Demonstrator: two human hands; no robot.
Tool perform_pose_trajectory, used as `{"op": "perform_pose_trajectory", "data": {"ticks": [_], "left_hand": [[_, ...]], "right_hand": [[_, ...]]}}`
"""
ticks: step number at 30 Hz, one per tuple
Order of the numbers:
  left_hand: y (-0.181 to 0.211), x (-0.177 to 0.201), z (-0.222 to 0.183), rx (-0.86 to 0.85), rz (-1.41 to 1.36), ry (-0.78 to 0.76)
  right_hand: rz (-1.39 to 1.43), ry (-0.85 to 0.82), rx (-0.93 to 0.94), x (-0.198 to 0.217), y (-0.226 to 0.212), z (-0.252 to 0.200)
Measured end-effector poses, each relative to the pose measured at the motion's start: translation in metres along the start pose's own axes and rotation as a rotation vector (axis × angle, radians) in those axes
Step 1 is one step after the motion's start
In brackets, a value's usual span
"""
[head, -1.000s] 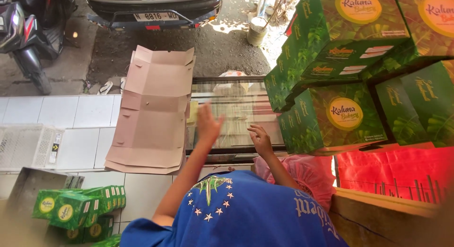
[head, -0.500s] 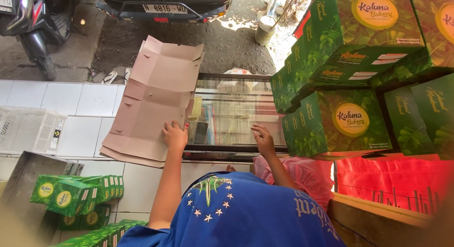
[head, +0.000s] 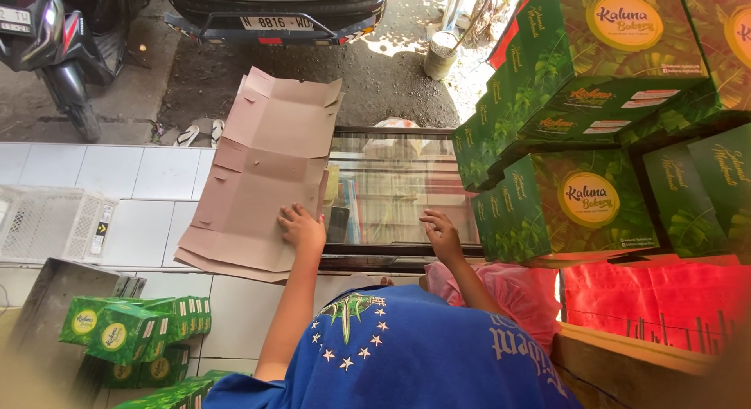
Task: Assembling cardboard bakery boxes into their 3D form.
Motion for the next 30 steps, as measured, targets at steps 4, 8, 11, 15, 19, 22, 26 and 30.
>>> {"op": "perform_pose_trajectory", "data": {"ticks": [4, 8, 11, 15, 19, 22, 26, 30], "left_hand": [[-0.001, 0.001, 0.000, -0.007, 0.016, -0.008], [-0.003, 0.001, -0.001, -0.020, 0.005, -0.009], [-0.002, -0.006, 0.005, -0.031, 0.000, -0.019], [-0.005, -0.012, 0.010, -0.040, -0.018, -0.041], [-0.003, -0.015, 0.011, -0.049, -0.018, -0.064], [0.001, -0.013, 0.013, -0.048, -0.005, -0.089], [-0.004, -0.007, 0.014, -0.048, -0.010, -0.119], [-0.008, -0.007, 0.025, -0.121, -0.057, -0.124]], "right_hand": [[0.032, -0.025, -0.022, 0.000, -0.004, 0.001], [0.025, -0.028, -0.045, 0.000, -0.005, 0.001], [0.038, -0.033, -0.064, 0.002, -0.008, 0.002], [0.061, -0.046, -0.150, -0.001, 0.003, 0.003], [0.116, -0.024, -0.142, -0.001, 0.010, 0.004], [0.135, 0.004, -0.097, 0.000, 0.007, 0.004], [0.131, 0.015, -0.113, -0.001, 0.012, 0.005], [0.110, 0.044, -0.130, -0.001, 0.005, 0.006]]}}
Point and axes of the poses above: each hand's wrist, its own z-axis towards the middle knuckle, its own x-axis out of the back of the hand, y = z × x, the point moved 9 cm from there along z, towards the middle knuckle
